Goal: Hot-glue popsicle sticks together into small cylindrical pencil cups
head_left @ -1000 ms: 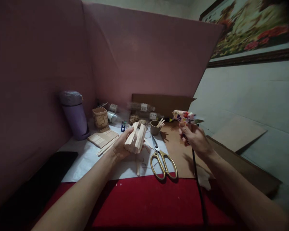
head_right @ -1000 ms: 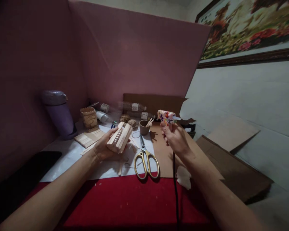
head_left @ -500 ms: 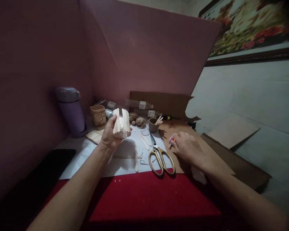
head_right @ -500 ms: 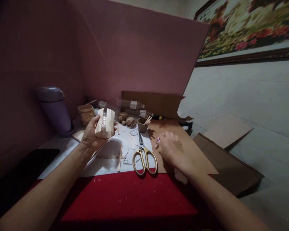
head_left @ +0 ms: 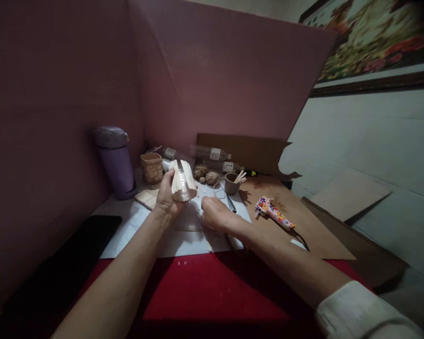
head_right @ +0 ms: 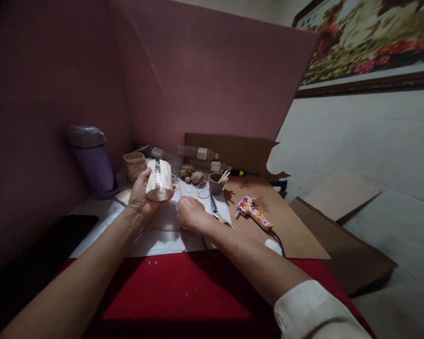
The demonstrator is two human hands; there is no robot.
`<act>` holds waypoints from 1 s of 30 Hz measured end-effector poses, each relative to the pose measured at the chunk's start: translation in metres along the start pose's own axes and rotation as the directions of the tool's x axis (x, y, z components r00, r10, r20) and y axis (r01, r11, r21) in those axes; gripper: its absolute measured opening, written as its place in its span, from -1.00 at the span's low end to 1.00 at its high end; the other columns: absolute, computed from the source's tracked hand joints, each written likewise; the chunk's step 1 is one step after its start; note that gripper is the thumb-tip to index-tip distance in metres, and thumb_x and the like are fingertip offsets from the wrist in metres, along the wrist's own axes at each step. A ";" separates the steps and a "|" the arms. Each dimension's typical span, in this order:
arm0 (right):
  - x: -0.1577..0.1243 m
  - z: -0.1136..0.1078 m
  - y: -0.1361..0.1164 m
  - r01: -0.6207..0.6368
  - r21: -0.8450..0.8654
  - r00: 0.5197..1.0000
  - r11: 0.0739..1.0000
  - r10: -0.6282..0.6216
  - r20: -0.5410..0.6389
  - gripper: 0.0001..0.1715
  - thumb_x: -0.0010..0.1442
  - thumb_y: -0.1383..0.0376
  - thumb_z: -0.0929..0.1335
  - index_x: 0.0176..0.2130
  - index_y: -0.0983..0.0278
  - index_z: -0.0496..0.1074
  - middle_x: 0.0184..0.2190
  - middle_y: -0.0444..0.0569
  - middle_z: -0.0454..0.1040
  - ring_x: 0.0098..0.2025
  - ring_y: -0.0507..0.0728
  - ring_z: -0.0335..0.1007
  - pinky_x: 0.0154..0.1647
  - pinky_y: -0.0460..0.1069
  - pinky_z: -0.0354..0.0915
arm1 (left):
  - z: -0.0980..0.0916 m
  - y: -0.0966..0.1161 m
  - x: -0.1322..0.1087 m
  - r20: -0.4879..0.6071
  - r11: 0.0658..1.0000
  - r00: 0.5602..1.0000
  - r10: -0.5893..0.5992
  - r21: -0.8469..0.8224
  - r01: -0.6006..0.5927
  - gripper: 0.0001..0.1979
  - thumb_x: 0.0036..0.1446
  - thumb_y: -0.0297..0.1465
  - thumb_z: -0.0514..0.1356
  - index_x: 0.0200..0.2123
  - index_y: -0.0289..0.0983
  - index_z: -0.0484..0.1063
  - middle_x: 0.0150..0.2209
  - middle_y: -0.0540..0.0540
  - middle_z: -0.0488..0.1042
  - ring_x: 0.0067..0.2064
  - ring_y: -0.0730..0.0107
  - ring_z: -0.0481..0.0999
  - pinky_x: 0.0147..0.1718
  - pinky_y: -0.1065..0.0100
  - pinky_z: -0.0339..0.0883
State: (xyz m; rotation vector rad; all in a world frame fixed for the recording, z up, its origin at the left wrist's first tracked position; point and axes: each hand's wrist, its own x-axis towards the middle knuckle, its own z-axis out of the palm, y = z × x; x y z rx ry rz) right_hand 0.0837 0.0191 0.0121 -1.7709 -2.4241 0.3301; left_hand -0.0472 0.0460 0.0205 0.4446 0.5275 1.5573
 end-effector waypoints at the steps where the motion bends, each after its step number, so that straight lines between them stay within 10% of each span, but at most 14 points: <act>1: 0.000 0.000 -0.001 -0.010 -0.016 1.000 1.000 0.010 0.002 -0.64 0.06 0.49 0.37 -0.10 0.47 0.51 -0.09 0.37 0.55 -0.03 0.38 0.51 -0.21 0.04 0.34 | 0.000 -0.001 0.000 0.012 1.000 1.000 0.003 0.011 -0.003 -0.77 0.22 -0.30 0.08 -0.25 -0.32 0.45 -0.49 -0.06 0.52 -0.53 0.34 0.50 -0.43 0.27 0.50; 10: 0.000 0.012 -0.006 -0.055 0.006 0.997 0.998 0.056 -0.045 -0.57 0.00 0.57 0.35 -0.08 0.54 0.51 -0.14 0.43 0.57 -0.04 0.43 0.53 -0.17 0.09 0.37 | -0.002 -0.010 0.002 0.124 0.992 0.992 0.021 0.124 -0.036 -0.74 0.20 -0.29 0.08 -0.24 -0.35 0.47 -0.55 -0.05 0.48 -0.60 0.40 0.46 -0.49 0.36 0.47; 17: 0.020 -0.023 0.044 -0.007 0.360 0.978 0.933 0.081 -0.192 -0.76 0.02 0.54 0.34 -0.28 0.39 0.53 -0.40 0.09 0.59 -0.31 0.14 0.53 -0.37 -0.07 0.33 | -0.003 -0.009 0.002 0.137 0.987 0.991 0.012 0.158 -0.034 -0.71 0.18 -0.26 0.11 -0.22 -0.36 0.47 -0.50 -0.12 0.54 -0.59 0.35 0.49 -0.54 0.34 0.45; 21: 0.020 -0.054 0.061 0.080 0.646 0.955 0.760 0.127 -0.267 -0.80 0.17 0.36 0.33 -0.17 0.36 0.45 -0.54 -0.10 0.47 -0.59 -0.01 0.34 -0.61 -0.13 0.19 | -0.002 -0.013 -0.002 0.109 0.969 0.991 -0.076 0.244 0.048 -0.67 0.22 -0.25 0.08 -0.22 -0.41 0.48 -0.49 -0.18 0.55 -0.56 0.28 0.52 -0.56 0.31 0.45; 25: 0.021 -0.065 0.058 0.191 0.940 0.959 0.284 0.148 -0.240 -0.81 -0.06 0.39 0.47 -0.36 0.35 0.44 -0.62 -0.16 0.40 -0.64 -0.04 0.29 -0.71 -0.17 0.04 | 0.001 -0.021 -0.011 0.080 0.944 0.981 -0.179 0.295 0.148 -0.72 0.21 -0.31 0.13 -0.20 -0.42 0.50 -0.45 -0.18 0.57 -0.54 0.30 0.53 -0.54 0.29 0.48; 30: 0.028 -0.068 0.054 0.221 0.956 0.967 0.194 0.083 -0.240 -0.78 -0.11 0.30 0.52 -0.45 0.34 0.45 -0.66 -0.14 0.42 -0.66 -0.05 0.28 -0.74 -0.18 -0.06 | 0.000 -0.028 -0.014 0.126 0.927 0.960 -0.250 0.317 0.200 -0.76 0.20 -0.33 0.16 -0.22 -0.39 0.52 -0.42 -0.18 0.58 -0.50 0.29 0.55 -0.51 0.28 0.49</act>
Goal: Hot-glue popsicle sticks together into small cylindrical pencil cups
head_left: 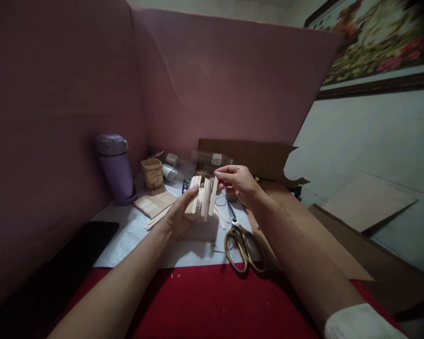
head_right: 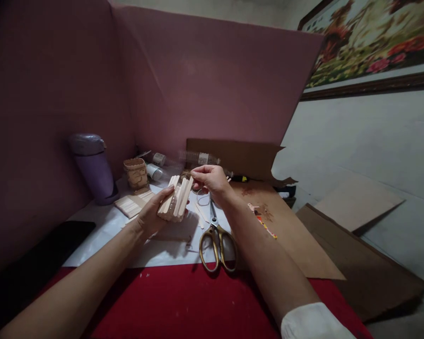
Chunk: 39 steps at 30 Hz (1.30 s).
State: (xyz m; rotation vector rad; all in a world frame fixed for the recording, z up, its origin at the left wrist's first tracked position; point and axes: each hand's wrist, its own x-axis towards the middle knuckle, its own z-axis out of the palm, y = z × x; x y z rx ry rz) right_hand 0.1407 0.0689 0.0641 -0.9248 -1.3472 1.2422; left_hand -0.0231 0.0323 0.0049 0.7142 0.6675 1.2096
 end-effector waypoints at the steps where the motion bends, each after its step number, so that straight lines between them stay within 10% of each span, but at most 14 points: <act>1: 0.002 0.000 -0.001 0.000 0.001 1.000 1.000 0.000 0.003 -0.78 -0.11 0.30 0.52 -0.46 0.35 0.46 -0.65 -0.13 0.43 -0.66 -0.05 0.27 -0.74 -0.18 -0.07 | 0.000 -0.001 0.000 0.000 1.000 1.000 -0.001 0.005 0.001 -0.75 0.20 -0.33 0.16 -0.21 -0.40 0.53 -0.41 -0.18 0.58 -0.49 0.28 0.55 -0.49 0.27 0.50; 39: 0.007 0.024 0.015 0.006 -0.067 0.986 0.998 -0.017 -0.166 -0.93 -0.12 0.41 0.44 -0.56 0.34 0.46 -0.67 -0.17 0.36 -0.58 -0.04 0.19 -0.55 -0.11 0.09 | -0.001 -0.009 -0.001 0.043 0.995 0.999 0.000 0.102 -0.004 -0.68 -0.04 -0.34 0.35 -0.20 -0.36 0.49 -0.41 -0.15 0.55 -0.50 0.32 0.50 -0.49 0.28 0.45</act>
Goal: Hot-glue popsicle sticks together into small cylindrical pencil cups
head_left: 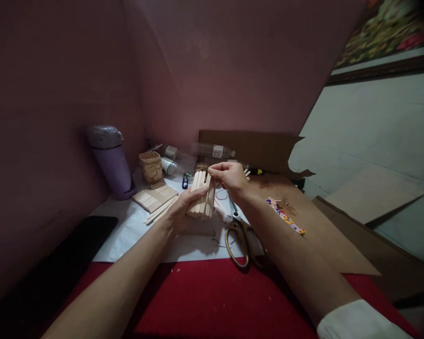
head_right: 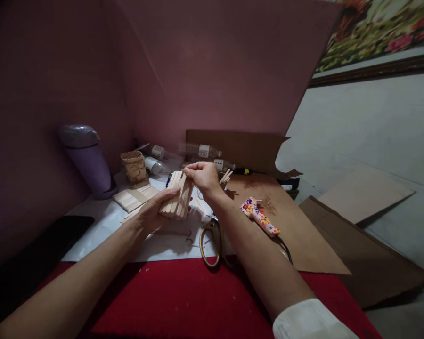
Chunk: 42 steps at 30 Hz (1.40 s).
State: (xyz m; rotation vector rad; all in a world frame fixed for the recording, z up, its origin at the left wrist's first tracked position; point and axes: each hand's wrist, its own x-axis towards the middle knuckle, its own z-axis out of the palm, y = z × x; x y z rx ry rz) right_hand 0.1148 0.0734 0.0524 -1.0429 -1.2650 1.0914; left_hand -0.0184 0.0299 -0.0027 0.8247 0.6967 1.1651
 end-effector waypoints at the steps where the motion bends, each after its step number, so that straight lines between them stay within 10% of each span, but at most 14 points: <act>1: 0.000 0.000 0.001 0.004 -0.003 1.000 1.000 -0.004 -0.006 -0.93 -0.12 0.41 0.44 -0.57 0.34 0.46 -0.67 -0.17 0.36 -0.58 -0.03 0.20 -0.55 -0.11 0.09 | 0.000 0.000 0.000 -0.002 1.000 1.000 0.000 0.008 0.000 -0.68 -0.05 -0.34 0.35 -0.20 -0.35 0.48 -0.41 -0.15 0.55 -0.50 0.31 0.50 -0.49 0.28 0.44; 15: 0.003 0.006 0.016 0.144 -0.111 0.988 0.983 -0.149 -0.036 -0.96 -0.01 0.37 0.42 -0.44 0.32 0.49 -0.54 -0.13 0.46 -0.49 0.01 0.31 -0.41 -0.08 0.25 | 0.000 0.001 0.001 -0.053 0.999 0.998 0.028 0.023 -0.027 -0.70 -0.10 -0.38 0.34 -0.25 -0.34 0.44 -0.49 -0.09 0.51 -0.54 0.32 0.49 -0.54 0.28 0.45; 29: -0.041 0.018 0.024 0.638 -0.549 0.752 0.539 -0.588 0.297 -0.79 0.21 0.34 0.33 -0.29 0.24 0.60 -0.39 -0.07 0.48 -0.33 0.06 0.38 -0.27 -0.07 0.24 | -0.016 0.013 0.012 -0.178 0.940 0.954 0.241 -0.200 -0.275 -0.80 -0.12 -0.41 0.36 -0.39 -0.34 0.45 -0.51 0.00 0.51 -0.53 0.47 0.49 -0.50 0.46 0.39; 42: -0.049 0.025 0.033 0.711 -0.432 0.690 0.555 -0.668 0.278 -0.75 0.23 0.33 0.32 -0.24 0.24 0.61 -0.35 -0.02 0.43 -0.27 0.10 0.38 -0.23 -0.03 0.30 | -0.014 0.012 0.009 -0.165 0.903 0.926 0.339 -0.220 -0.369 -0.73 -0.13 -0.41 0.40 -0.33 -0.30 0.45 -0.47 0.06 0.49 -0.50 0.52 0.45 -0.50 0.50 0.32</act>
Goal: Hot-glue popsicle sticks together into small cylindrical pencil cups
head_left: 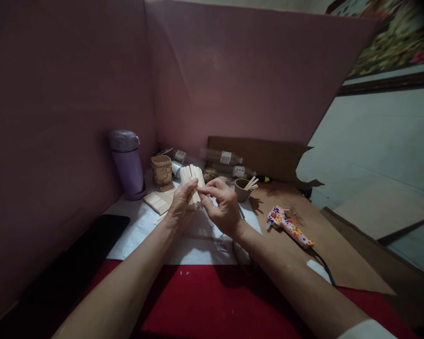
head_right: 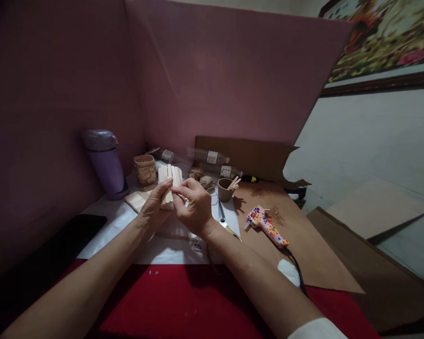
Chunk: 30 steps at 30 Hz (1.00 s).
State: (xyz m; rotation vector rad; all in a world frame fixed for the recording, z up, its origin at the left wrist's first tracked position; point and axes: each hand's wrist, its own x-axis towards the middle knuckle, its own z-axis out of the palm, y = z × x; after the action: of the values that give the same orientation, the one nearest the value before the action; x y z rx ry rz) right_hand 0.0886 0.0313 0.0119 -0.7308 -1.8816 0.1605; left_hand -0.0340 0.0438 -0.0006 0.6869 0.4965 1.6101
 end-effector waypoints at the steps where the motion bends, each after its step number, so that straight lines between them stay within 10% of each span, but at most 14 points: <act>1: 0.000 0.001 0.000 -0.007 0.024 1.000 1.000 0.008 -0.004 -0.76 0.23 0.32 0.32 -0.24 0.25 0.61 -0.36 -0.02 0.42 -0.29 0.10 0.38 -0.25 -0.04 0.30 | 0.001 0.001 -0.001 0.005 1.000 1.000 0.002 -0.002 -0.002 -0.72 -0.13 -0.41 0.40 -0.32 -0.30 0.45 -0.49 0.07 0.48 -0.51 0.53 0.44 -0.53 0.51 0.29; 25: -0.002 0.005 0.006 -0.011 0.248 0.999 0.969 0.021 -0.036 -0.80 0.18 0.38 0.34 -0.30 0.24 0.60 -0.39 -0.08 0.40 -0.40 0.03 0.31 -0.45 -0.07 0.23 | -0.002 -0.002 0.000 -0.020 0.999 0.999 -0.036 0.035 0.037 -0.69 -0.15 -0.32 0.42 -0.40 -0.32 0.40 -0.49 0.06 0.41 -0.48 0.51 0.41 -0.47 0.45 0.29; 30: 0.006 -0.007 0.012 -0.056 0.238 0.983 0.970 0.096 -0.159 -0.78 0.14 0.37 0.31 -0.39 0.25 0.57 -0.44 -0.09 0.42 -0.41 0.05 0.32 -0.38 -0.03 0.24 | -0.003 -0.003 -0.001 -0.003 0.971 0.997 0.082 0.226 -0.079 -0.53 -0.17 -0.28 0.43 -0.17 -0.28 0.39 -0.34 0.00 0.48 -0.38 0.41 0.47 -0.40 0.38 0.36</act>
State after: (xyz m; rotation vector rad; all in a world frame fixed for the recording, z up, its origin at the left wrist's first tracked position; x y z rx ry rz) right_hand 0.0981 0.0428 0.0143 -0.6352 -1.6406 0.3514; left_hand -0.0335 0.0439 -0.0051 0.8771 0.6756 1.6500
